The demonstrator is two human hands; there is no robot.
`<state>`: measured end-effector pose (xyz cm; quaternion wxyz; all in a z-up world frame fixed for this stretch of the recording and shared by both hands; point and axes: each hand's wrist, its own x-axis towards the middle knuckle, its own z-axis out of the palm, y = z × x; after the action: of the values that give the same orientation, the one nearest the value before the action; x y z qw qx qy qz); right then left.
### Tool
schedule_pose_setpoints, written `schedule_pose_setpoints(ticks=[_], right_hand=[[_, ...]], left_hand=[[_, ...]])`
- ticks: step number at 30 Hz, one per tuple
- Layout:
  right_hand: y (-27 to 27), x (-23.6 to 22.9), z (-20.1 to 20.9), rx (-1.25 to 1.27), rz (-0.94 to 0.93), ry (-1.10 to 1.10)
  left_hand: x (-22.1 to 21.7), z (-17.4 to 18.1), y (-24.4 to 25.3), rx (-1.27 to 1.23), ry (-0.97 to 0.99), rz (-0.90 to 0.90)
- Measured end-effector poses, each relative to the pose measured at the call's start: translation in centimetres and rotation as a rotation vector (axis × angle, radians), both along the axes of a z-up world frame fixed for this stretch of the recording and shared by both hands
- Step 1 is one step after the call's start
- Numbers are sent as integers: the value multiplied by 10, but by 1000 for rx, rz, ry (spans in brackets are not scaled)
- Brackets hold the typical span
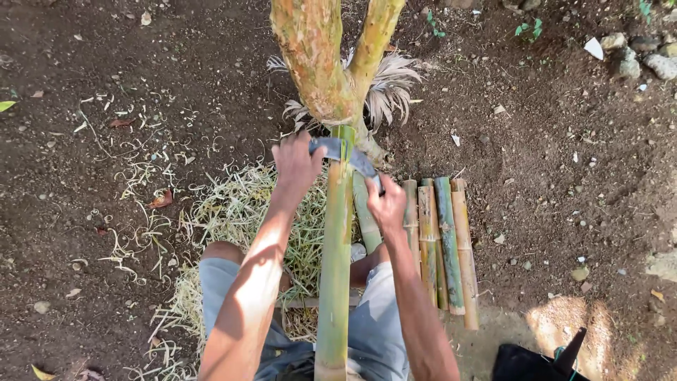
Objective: Stripping outer bark or smoothing the surface of a bamboo pole using a curved blade.
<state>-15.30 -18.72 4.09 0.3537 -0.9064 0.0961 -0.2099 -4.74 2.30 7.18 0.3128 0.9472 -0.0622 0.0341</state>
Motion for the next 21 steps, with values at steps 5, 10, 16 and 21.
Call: schedule_pose_setpoints(ticks=[5, 10, 16, 21], right_hand=[[1, -24, 12, 79, 47, -4], [0, 1, 30, 19, -13, 212], [5, -85, 23, 11, 74, 65], [-5, -154, 21, -3, 261, -33]], left_hand=[[-24, -4, 3, -24, -57, -21], [3, -9, 2, -59, 23, -26], [-112, 14, 21, -149, -14, -47], [-197, 53, 37, -28, 114, -46]])
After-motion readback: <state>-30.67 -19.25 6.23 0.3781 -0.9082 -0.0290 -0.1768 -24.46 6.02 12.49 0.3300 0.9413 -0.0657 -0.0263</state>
